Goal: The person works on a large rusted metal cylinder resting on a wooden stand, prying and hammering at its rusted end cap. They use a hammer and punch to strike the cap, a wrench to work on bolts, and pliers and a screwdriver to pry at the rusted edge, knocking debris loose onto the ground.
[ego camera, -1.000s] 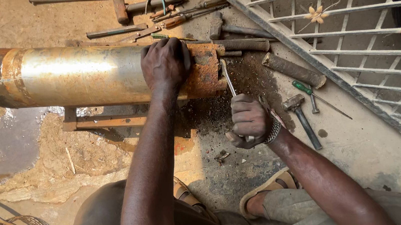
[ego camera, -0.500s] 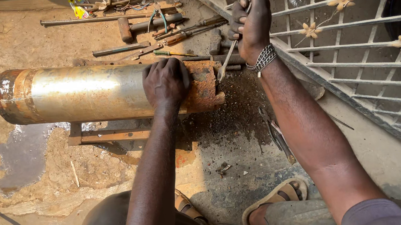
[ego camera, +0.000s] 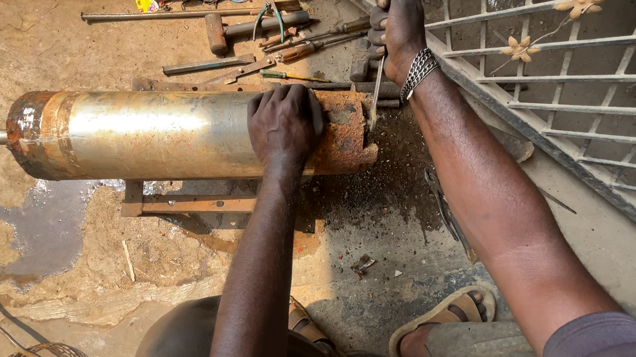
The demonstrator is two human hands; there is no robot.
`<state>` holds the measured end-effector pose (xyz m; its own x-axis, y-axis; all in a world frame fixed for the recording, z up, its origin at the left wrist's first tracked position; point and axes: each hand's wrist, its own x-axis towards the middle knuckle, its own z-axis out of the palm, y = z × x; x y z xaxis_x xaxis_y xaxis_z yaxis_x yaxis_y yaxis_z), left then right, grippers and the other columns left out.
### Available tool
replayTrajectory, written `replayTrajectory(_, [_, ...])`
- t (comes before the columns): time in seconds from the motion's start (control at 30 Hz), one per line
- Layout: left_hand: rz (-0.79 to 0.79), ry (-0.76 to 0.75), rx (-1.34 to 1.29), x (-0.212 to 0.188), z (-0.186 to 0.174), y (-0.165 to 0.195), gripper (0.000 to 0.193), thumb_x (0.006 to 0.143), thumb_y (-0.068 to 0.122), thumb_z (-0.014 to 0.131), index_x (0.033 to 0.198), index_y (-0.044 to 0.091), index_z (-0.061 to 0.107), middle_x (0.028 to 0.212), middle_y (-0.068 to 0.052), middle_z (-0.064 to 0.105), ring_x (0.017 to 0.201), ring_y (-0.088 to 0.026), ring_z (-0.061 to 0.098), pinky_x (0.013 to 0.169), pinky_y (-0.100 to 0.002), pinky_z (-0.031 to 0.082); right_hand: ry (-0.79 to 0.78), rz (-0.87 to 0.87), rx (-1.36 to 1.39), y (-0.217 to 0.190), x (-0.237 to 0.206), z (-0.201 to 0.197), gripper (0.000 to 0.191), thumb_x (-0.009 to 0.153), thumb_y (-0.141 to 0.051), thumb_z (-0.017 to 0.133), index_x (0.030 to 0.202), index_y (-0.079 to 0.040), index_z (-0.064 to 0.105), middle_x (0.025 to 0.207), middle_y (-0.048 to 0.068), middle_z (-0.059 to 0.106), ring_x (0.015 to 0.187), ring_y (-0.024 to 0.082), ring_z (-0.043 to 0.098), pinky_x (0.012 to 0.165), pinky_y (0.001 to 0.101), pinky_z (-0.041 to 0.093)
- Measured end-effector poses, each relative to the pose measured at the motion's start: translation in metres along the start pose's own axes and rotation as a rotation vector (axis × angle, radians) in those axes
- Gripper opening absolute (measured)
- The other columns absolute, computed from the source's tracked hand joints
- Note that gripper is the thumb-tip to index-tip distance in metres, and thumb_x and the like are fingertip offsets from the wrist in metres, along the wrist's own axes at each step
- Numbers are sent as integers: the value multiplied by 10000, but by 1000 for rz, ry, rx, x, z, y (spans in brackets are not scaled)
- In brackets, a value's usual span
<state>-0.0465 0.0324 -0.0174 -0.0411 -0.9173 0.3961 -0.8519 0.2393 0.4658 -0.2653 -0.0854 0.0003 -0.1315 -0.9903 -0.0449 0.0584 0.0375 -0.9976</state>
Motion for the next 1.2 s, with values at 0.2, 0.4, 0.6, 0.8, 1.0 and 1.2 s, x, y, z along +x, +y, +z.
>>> replayTrajectory(0.2, [7, -6, 22, -1, -2, 0, 207, 956, 330, 594, 937, 146, 687, 978, -86, 726, 995, -246, 674, 991, -418, 423, -46, -119, 13, 11, -53, 12, 542, 1012, -657, 512, 696, -236, 381, 543, -97, 353, 402, 45, 304, 336, 262, 263])
replayTrajectory(0.4, [-68, -132, 1, 0, -1, -3, 172, 891, 312, 661, 960, 159, 699, 959, -94, 710, 993, -254, 662, 966, -424, 419, -258, -1105, -458, 65, -207, -2, 560, 1014, -553, 615, 598, -218, 447, 574, -60, 387, 612, 134, 407, 678, 374, 446])
replayTrajectory(0.6, [-35, -11, 5, -5, 5, 0, 174, 947, 285, 633, 921, 122, 690, 942, -99, 720, 972, -254, 681, 986, -418, 436, -217, -887, 36, 34, -174, -65, 600, 1005, -625, 554, 612, -192, 419, 516, -75, 368, 444, 68, 372, 430, 244, 408])
replayTrajectory(0.8, [7, 33, -15, -3, 1, 0, 181, 922, 291, 624, 924, 125, 696, 977, -107, 736, 976, -266, 688, 969, -422, 439, 3, -189, 284, -23, -66, -38, 610, 952, -780, 394, 806, -189, 432, 573, -83, 311, 415, 53, 273, 360, 273, 305])
replayTrajectory(1.0, [-29, 2, -20, -3, 3, -1, 219, 985, 315, 582, 949, 133, 698, 989, -97, 738, 985, -243, 690, 992, -406, 442, -143, 120, 252, -3, -22, -12, 641, 866, -863, 412, 800, -226, 436, 566, -131, 298, 421, 3, 221, 378, 208, 215])
replayTrajectory(1.2, [-11, 5, 14, -2, 4, -2, 214, 964, 309, 587, 965, 134, 710, 949, -101, 730, 949, -244, 688, 989, -403, 436, -190, 185, 180, 9, -2, -20, 647, 862, -875, 434, 817, -230, 451, 574, -131, 308, 441, 0, 235, 384, 206, 205])
